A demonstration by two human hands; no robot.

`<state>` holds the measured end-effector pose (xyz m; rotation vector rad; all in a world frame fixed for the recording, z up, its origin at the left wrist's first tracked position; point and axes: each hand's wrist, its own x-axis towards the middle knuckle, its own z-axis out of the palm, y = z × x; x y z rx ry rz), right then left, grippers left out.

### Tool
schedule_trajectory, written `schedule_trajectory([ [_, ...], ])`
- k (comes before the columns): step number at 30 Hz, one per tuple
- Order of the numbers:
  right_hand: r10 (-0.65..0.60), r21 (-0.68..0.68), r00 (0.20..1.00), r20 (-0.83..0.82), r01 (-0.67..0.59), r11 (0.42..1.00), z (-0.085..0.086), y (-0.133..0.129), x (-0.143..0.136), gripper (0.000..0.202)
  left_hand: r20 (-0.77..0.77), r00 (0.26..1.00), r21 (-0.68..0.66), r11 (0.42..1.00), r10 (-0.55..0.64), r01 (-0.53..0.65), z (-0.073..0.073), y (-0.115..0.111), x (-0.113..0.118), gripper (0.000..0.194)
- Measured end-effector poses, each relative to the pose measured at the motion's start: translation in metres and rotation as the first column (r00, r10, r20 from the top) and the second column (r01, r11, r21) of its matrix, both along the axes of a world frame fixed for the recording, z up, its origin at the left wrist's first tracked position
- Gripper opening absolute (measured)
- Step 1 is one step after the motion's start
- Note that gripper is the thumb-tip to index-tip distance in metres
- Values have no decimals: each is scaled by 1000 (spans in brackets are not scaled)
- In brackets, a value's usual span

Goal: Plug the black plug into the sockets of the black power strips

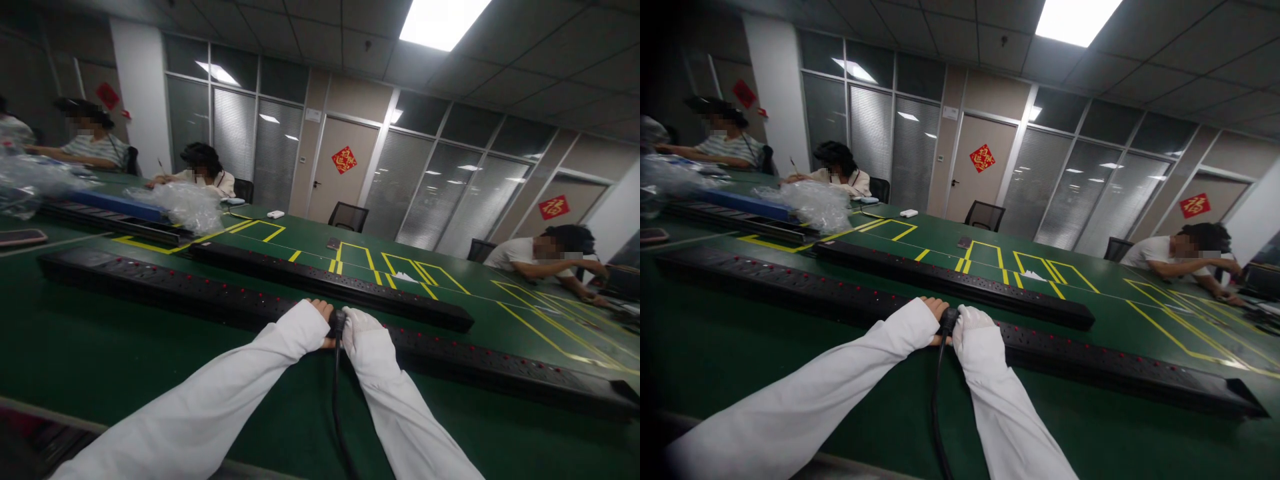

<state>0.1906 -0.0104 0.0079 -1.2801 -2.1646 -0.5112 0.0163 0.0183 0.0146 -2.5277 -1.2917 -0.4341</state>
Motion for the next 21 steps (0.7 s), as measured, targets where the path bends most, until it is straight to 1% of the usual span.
schedule_trajectory([
  [3, 43, 13, 999, -28, -43, 999, 4, -3, -1, 37, 11, 1000, 19, 1000, 5, -5, 3, -2, -2, 60],
  [7, 72, -14, 996, -44, -73, 997, 12, -6, -4, 37, -12, 997, -45, 996, 81, -81, 9, -6, -1, 62],
  [9, 70, -39, 996, -49, -72, 997, 15, -8, -5, 36, -14, 995, -70, 993, 99, -100, 13, -8, 1, 60],
  [13, 22, -85, 998, -60, -27, 996, 20, -12, -9, 32, -5, 993, -94, 988, 121, -121, 17, -10, 2, 58],
  [17, -79, -124, 994, -70, 70, 990, 22, -11, -16, 32, 6, 990, -94, 986, 140, -139, 13, -7, 3, 57],
  [19, -123, -138, 990, -62, 114, 984, 23, -8, -21, 34, 16, 988, -89, 984, 155, -153, 10, -5, 3, 60],
  [21, -142, -150, 989, -36, 135, 979, 26, -3, -24, 35, 26, 986, -77, 984, 164, -161, 9, -5, 2, 68],
])
